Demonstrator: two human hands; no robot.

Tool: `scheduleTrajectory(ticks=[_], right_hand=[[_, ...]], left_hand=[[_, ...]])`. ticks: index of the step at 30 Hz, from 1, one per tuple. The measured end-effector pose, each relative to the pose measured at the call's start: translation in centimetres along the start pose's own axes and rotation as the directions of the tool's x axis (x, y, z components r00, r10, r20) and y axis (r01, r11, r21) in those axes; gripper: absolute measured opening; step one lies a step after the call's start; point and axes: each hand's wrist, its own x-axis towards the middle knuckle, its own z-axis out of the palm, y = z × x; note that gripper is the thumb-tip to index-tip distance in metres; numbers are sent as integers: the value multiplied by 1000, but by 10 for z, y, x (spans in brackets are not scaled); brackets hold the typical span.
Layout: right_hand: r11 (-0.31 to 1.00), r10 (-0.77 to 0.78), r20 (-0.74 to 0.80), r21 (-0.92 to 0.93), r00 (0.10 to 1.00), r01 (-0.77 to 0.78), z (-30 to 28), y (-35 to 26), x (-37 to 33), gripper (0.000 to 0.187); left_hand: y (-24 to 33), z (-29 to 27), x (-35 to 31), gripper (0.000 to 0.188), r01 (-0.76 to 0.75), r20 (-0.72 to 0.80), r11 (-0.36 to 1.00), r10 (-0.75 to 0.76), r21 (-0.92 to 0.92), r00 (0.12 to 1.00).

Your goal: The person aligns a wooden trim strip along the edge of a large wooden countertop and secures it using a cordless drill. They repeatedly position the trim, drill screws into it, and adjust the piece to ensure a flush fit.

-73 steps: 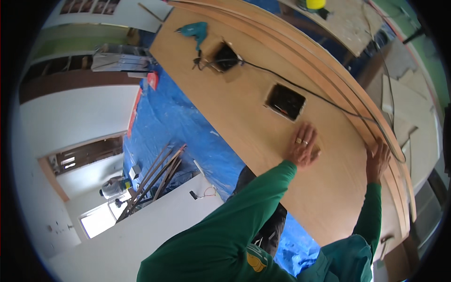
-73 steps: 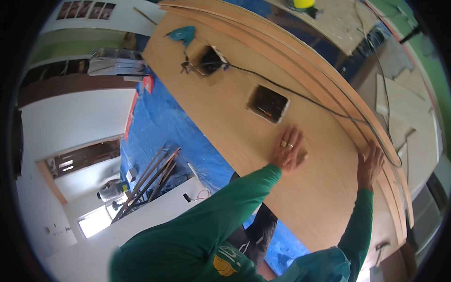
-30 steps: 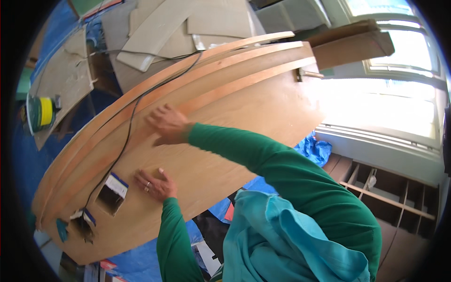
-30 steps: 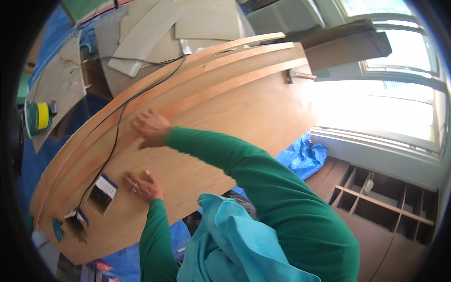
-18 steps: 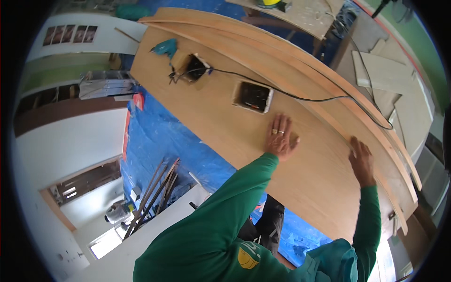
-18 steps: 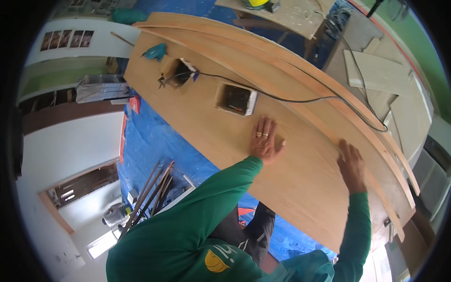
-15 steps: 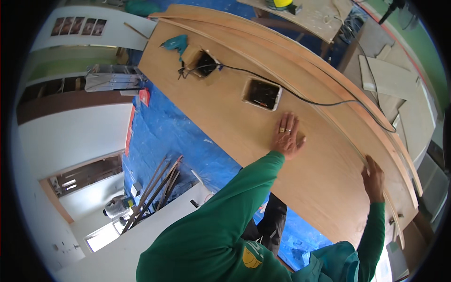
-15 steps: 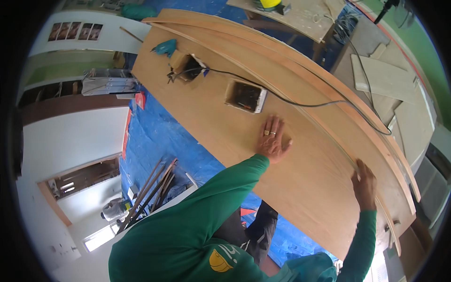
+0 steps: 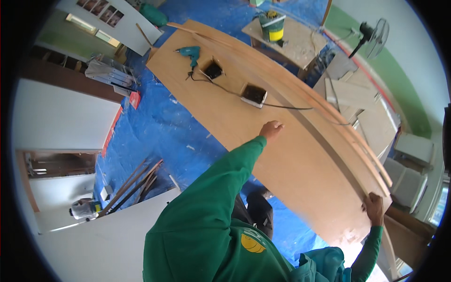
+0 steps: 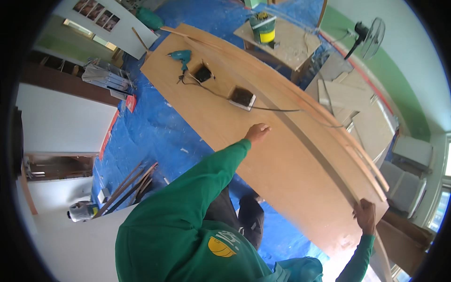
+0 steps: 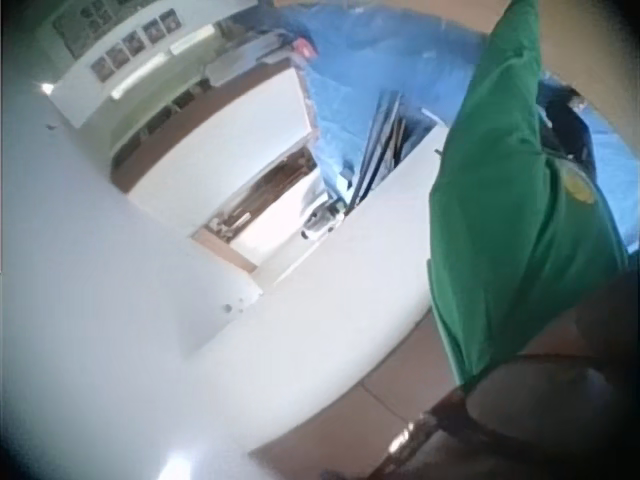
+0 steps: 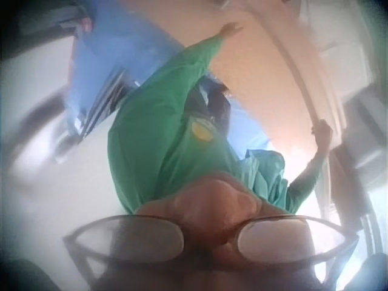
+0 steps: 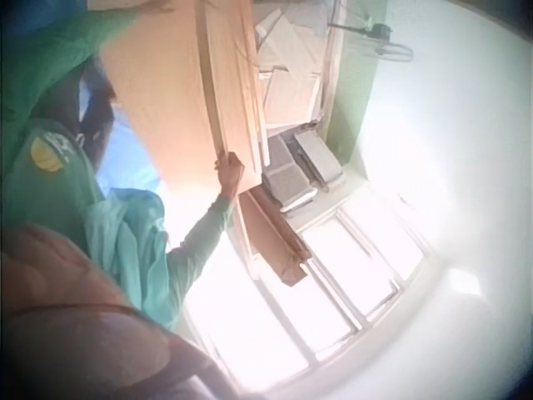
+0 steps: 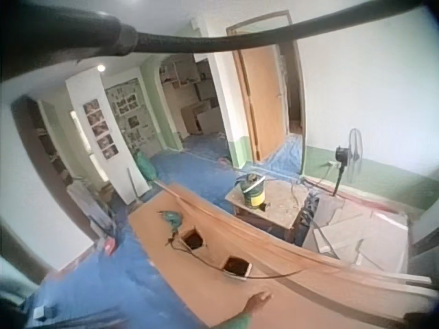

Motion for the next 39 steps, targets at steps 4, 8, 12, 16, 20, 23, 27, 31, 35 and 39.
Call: scheduleTrajectory(ticks=[4, 8, 12, 16, 20, 23, 27, 31, 35, 39], right_hand=[[977, 193, 42, 87, 980, -196, -16, -23, -82, 27], [948, 294, 120, 91, 948, -305, 2, 13, -145, 23], [937, 345, 240, -143, 907, -319, 23, -34, -208, 32], [945, 288, 108, -193, 951, -264, 19, 19, -259, 34], [925, 301, -9, -239, 954, -294, -2, -47, -302, 28], [922, 323, -18, -218, 946, -319, -15, -38, -328, 24], [865, 394, 29, -351, 919, -360, -22, -3, -353, 28], [787, 204, -164, -558, 965, -261, -37, 106, -390, 29], [667, -91, -406, -703, 909, -248, -25, 126, -419, 27], [594, 132, -554, -619, 822, -513, -27, 175, -438, 23]], left_hand=[[78, 16, -45, 62, 161, 127, 169, -196, -972, 972], [88, 32, -43, 57, 59, 90, -111, -301, -992, 949], [80, 47, -80, 44, -130, -83, -273, -178, -953, 981], [144, 43, -142, 37, -106, -52, -445, -131, -889, 990], [139, 40, -141, 37, -85, -43, -180, -224, -980, 974], [115, 24, -102, 33, -178, -164, -39, -231, -983, 959], [89, -15, -91, 20, -165, -150, -88, -162, -982, 975], [137, 34, -138, 14, -76, -60, -60, -234, -995, 970], [155, 76, -185, 16, 8, 19, -57, -189, -998, 982], [173, 110, -213, 18, 100, 107, -47, -187, -994, 976]])
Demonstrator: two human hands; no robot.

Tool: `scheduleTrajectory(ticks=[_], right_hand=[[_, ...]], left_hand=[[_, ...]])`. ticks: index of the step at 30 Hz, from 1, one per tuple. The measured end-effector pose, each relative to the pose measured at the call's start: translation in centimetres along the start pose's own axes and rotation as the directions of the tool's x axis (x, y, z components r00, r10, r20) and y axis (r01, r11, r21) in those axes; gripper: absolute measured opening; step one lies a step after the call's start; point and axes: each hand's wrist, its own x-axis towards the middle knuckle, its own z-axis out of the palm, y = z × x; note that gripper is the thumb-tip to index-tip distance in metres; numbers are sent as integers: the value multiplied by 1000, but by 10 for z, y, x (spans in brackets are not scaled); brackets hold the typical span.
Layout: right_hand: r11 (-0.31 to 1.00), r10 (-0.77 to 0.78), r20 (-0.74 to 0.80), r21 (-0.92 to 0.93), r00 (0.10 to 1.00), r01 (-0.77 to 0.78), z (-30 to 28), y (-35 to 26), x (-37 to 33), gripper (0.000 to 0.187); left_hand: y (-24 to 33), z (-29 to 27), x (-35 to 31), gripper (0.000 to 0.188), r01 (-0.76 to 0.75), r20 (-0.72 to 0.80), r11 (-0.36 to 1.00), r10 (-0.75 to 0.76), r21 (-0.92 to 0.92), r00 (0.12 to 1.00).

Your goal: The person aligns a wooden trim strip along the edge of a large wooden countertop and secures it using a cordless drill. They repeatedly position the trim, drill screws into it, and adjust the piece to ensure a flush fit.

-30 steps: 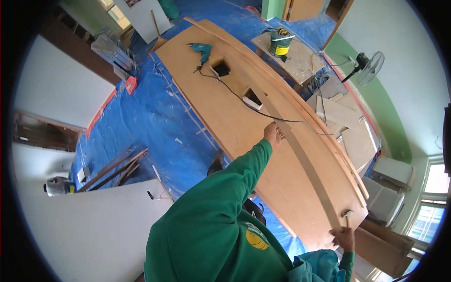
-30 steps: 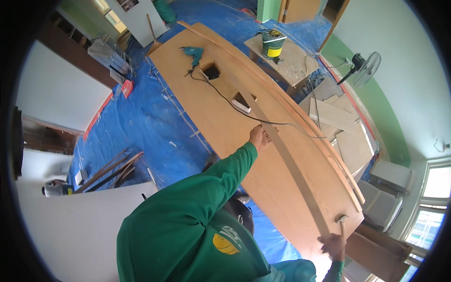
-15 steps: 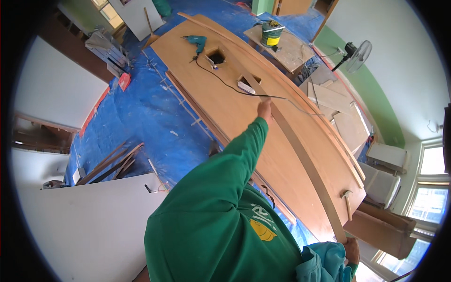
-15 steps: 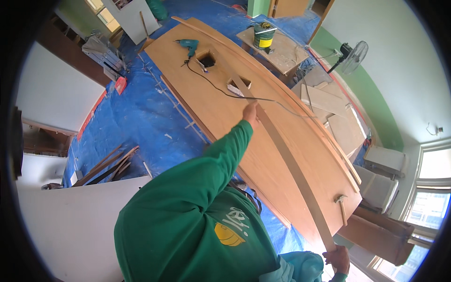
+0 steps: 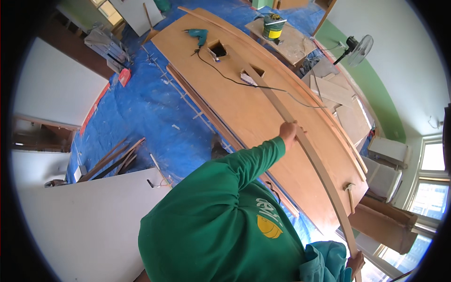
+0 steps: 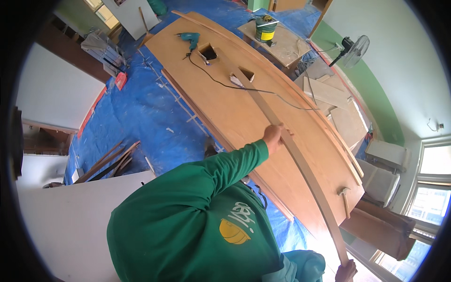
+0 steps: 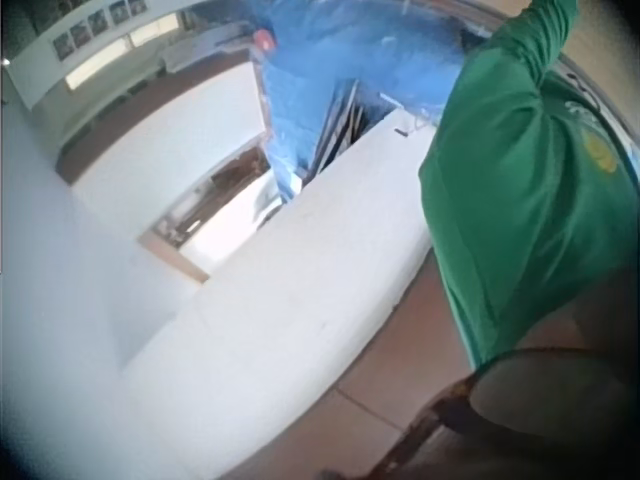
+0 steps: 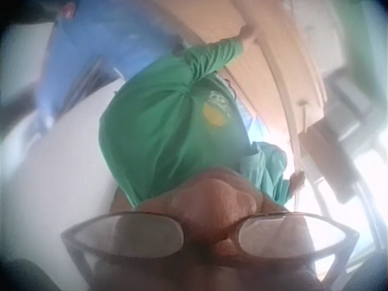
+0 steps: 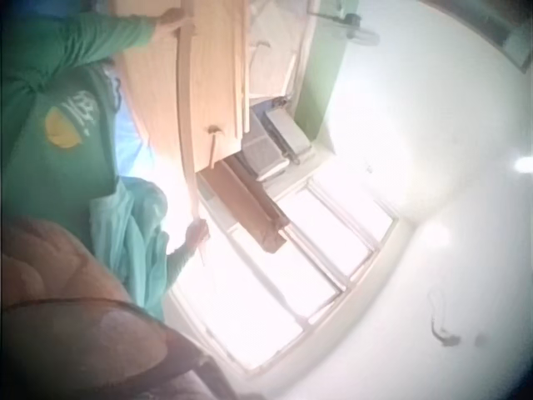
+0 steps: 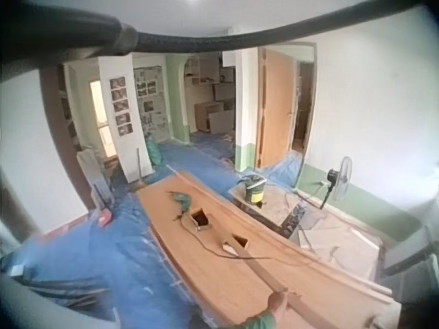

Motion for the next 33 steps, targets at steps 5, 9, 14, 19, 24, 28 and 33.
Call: scheduleTrajectory(ticks=[5, 9, 14, 19, 24, 28, 33], right_hand=[[967, -72, -116, -251, 991, 41, 14, 101, -9, 12], [721, -214, -189, -693, 958, 24, -33, 125, -30, 19], [682, -342, -337, -731, 877, -16, -44, 167, -28, 18], [623, -201, -167, -782, 965, -5, -49, 192, -26, 14], [795, -4, 115, -603, 993, 73, -13, 203, -6, 27], [844, -38, 180, -520, 983, 128, 16, 200, 4, 25], [822, -301, 57, -491, 952, 289, 40, 142, -2, 16]], left_hand=[[-43, 4, -50, 27, 120, 12, 990, -121, 79, 993], [-60, -1, -103, 35, 337, -9, 843, -367, 420, 930], [-76, -25, -129, 42, 519, 29, 691, -614, 503, 789], [-80, -43, -156, 43, 562, 59, 626, -694, 540, 717], [-56, -56, -169, 44, 596, -95, 568, -674, 568, 733], [-37, -65, -173, 46, 626, -210, 551, -635, 551, 744], [-14, -100, -162, 45, 629, -236, 569, -614, 529, 754]])
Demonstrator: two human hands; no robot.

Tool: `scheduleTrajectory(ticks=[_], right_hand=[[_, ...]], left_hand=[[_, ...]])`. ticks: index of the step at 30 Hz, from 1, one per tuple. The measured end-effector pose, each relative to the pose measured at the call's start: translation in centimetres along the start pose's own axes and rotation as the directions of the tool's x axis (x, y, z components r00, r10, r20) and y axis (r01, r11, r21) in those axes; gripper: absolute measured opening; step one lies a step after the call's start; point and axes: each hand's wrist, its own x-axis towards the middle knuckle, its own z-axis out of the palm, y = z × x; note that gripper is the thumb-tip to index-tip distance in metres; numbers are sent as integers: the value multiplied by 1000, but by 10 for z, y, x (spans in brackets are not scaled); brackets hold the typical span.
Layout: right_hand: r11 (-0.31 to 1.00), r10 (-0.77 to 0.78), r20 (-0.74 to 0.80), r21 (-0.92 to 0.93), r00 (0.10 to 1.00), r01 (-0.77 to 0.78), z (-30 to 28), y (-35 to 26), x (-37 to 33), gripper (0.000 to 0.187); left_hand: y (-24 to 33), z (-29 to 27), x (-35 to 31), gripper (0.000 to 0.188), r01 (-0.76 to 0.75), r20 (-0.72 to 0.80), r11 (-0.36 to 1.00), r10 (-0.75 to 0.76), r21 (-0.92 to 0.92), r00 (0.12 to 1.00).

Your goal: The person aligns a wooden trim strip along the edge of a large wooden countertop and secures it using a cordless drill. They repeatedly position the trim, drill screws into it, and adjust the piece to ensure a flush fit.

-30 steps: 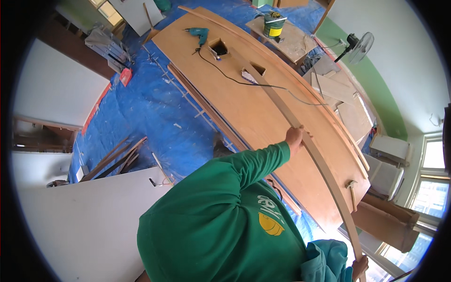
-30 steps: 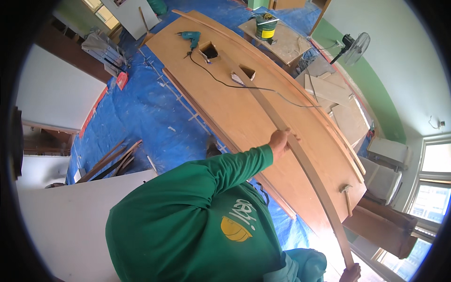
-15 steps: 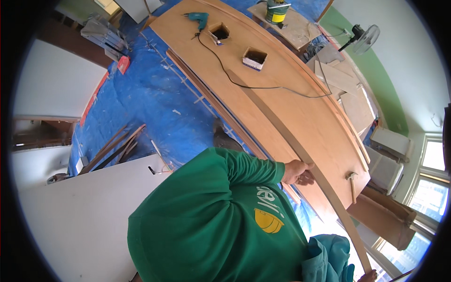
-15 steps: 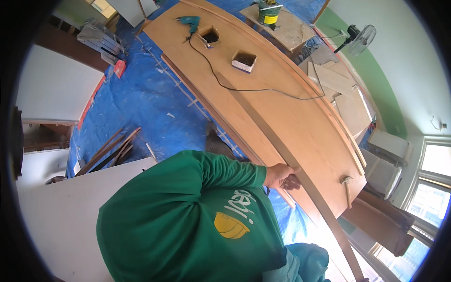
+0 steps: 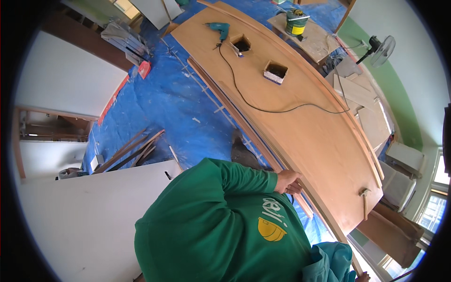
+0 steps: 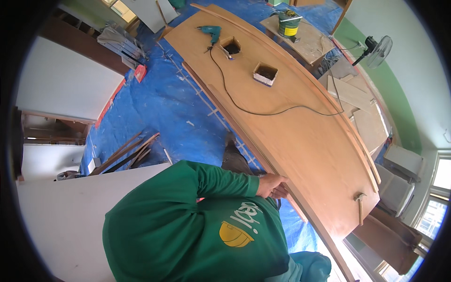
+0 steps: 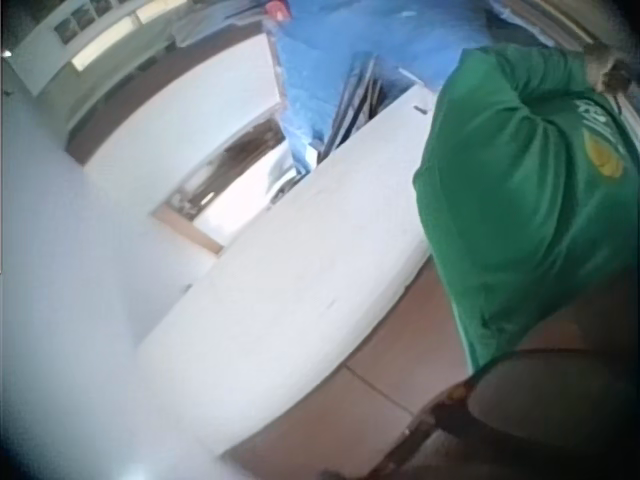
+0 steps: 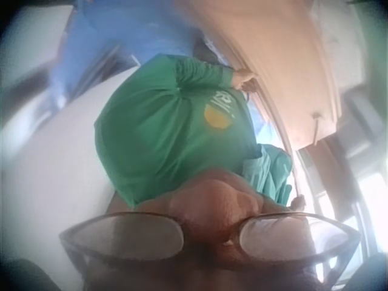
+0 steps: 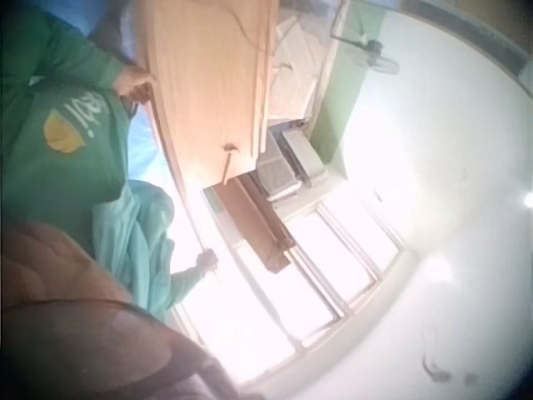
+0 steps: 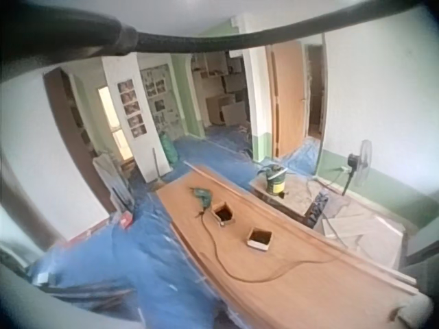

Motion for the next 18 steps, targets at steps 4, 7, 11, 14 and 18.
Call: scheduleTrajectory(ticks=[4, 7, 11, 14, 18], right_hand=[[985, -88, 12, 153, 996, 86, -32, -73, 24, 25], [947, -84, 89, 317, 992, 52, -38, -128, 45, 19], [849, -49, 142, 528, 989, -34, -19, -214, 67, 16], [761, -34, 178, 642, 983, -90, -21, -277, 68, 27], [654, -68, 170, 752, 983, -85, -51, -364, 71, 45]], left_hand=[[-3, -67, 23, 41, -145, -77, 970, 132, -193, 988], [20, -115, 17, 38, -229, -122, 934, 203, -274, 972], [55, -152, -6, 32, -352, -347, 915, 270, -198, 898], [81, -189, -8, 27, -417, -453, 894, 306, -166, 837], [129, -292, -3, 32, -512, -476, 823, 358, -246, 803]])
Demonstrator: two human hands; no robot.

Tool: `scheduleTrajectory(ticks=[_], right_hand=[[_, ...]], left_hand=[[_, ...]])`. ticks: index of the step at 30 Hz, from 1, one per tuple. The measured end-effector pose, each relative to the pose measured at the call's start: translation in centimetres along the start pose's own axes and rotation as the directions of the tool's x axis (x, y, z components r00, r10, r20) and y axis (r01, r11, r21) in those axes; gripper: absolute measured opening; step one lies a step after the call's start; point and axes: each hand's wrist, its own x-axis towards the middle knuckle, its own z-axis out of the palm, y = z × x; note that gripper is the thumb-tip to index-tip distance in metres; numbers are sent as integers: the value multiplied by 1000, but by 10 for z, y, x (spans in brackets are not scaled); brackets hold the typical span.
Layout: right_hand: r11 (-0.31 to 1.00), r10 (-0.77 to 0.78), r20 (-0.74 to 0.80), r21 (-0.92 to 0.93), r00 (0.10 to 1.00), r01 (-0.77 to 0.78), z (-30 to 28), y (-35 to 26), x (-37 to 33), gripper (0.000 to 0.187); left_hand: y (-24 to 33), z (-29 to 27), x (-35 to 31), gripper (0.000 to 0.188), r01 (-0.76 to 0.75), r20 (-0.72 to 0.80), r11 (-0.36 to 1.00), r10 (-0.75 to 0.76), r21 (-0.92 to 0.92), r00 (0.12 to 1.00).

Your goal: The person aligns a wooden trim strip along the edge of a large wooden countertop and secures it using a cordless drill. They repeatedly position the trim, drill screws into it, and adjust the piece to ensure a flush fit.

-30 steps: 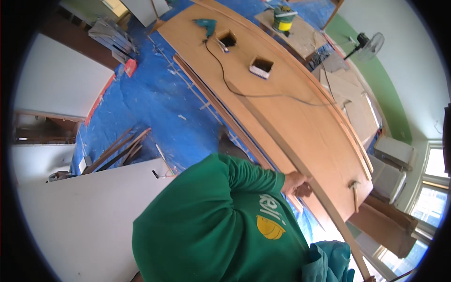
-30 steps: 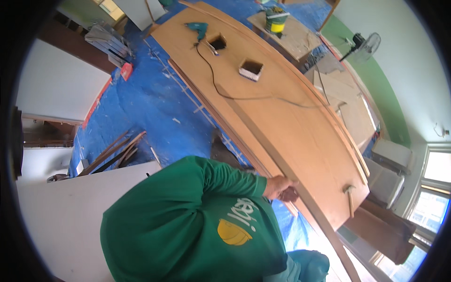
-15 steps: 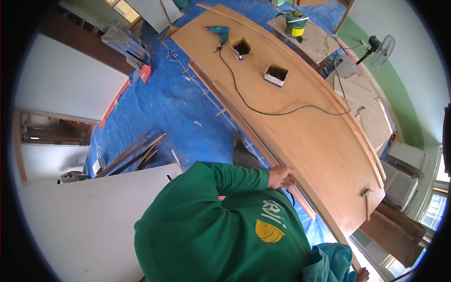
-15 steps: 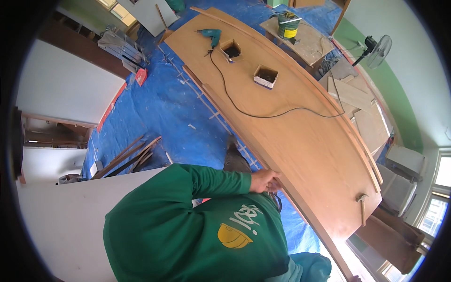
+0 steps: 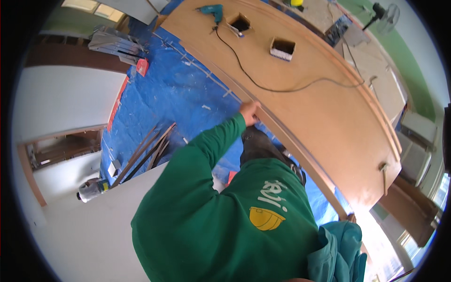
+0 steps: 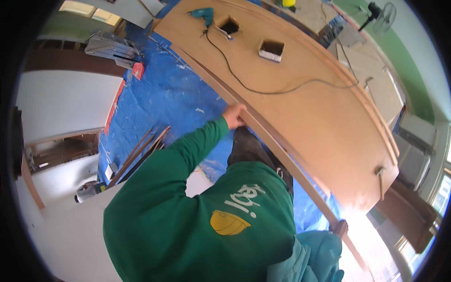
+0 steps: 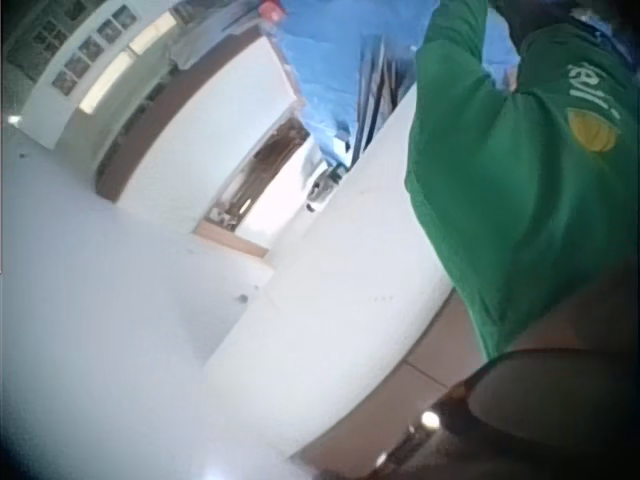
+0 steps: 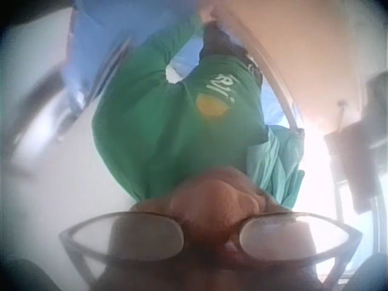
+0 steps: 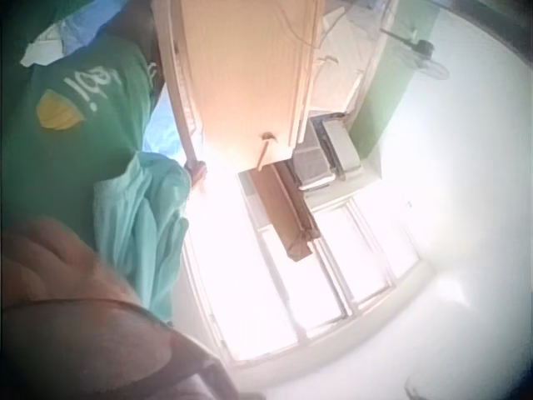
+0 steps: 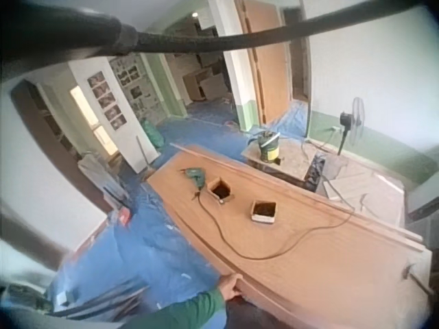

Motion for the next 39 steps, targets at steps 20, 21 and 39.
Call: scheduleTrajectory(ticks=[20, 21, 39], right_hand=[[863, -376, -324, 218, 868, 455, 114, -472, 202, 32], [851, -404, -330, 206, 853, 483, 112, -492, 214, 34], [897, -404, -234, 90, 885, 433, 137, -504, 215, 31]], left_hand=[[337, -253, 304, 33, -303, 613, -699, 243, 648, 752], [355, -278, 305, 33, -401, 645, -625, 223, 670, 731], [200, -211, 265, 33, -485, 665, -637, 60, 600, 744]])
